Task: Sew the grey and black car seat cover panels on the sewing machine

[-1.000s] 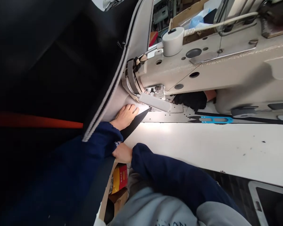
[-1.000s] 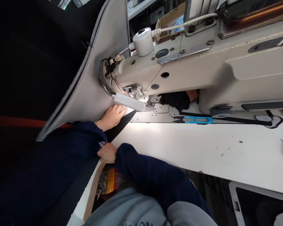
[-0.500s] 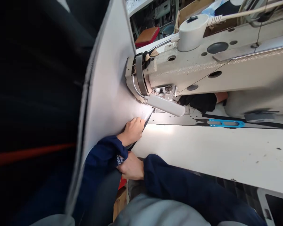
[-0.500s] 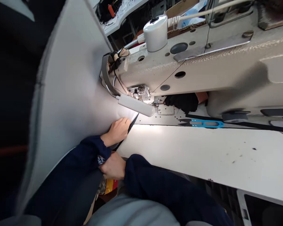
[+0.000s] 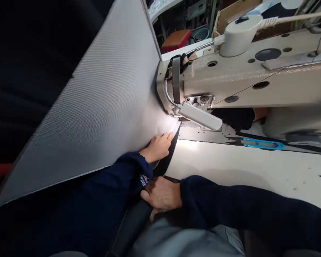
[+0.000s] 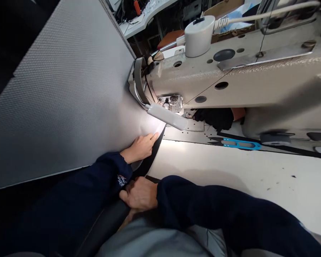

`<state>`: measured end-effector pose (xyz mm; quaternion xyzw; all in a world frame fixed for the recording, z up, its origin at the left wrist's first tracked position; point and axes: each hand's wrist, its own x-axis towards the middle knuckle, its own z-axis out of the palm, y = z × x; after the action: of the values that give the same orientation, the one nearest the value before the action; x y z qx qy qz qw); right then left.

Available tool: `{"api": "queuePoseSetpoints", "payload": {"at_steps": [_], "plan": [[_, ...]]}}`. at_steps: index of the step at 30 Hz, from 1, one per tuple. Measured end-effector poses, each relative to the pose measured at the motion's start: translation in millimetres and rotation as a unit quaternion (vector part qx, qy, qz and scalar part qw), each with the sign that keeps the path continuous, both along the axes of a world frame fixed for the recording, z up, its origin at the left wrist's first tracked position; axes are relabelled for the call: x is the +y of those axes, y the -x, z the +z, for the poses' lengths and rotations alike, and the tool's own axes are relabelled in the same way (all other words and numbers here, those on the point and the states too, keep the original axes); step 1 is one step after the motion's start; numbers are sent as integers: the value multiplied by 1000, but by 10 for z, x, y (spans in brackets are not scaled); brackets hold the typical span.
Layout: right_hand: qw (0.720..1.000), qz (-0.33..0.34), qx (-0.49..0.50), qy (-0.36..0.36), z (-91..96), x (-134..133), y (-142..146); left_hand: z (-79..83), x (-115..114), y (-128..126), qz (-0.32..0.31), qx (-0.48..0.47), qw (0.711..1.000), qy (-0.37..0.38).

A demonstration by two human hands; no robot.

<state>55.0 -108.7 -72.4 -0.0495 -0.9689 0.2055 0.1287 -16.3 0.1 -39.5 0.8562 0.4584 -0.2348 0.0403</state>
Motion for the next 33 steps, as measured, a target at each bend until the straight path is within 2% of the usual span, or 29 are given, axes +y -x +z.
{"api": "queuePoseSetpoints", "payload": {"at_steps": [3, 9, 13, 18, 26, 33], "plan": [[999, 10, -30, -22, -4, -33, -64, -4, -56, -42, 9, -18, 1000, -2], [998, -31, 5, -61, -90, -163, -250, -21, -159, -170, 0, -43, 999, 12], [996, -47, 14, -81, -137, -102, -273, 9, -166, -231, 8, -47, 999, 20], [995, -64, 5, -79, -100, 4, -320, 48, -143, -266, 24, -43, 999, 23], [996, -80, -14, -44, -51, 252, -407, 35, 81, -361, 25, -25, 999, 19], [994, -106, -11, -29, -82, 490, -478, 21, 295, -401, 10, -70, 997, 14]]}}
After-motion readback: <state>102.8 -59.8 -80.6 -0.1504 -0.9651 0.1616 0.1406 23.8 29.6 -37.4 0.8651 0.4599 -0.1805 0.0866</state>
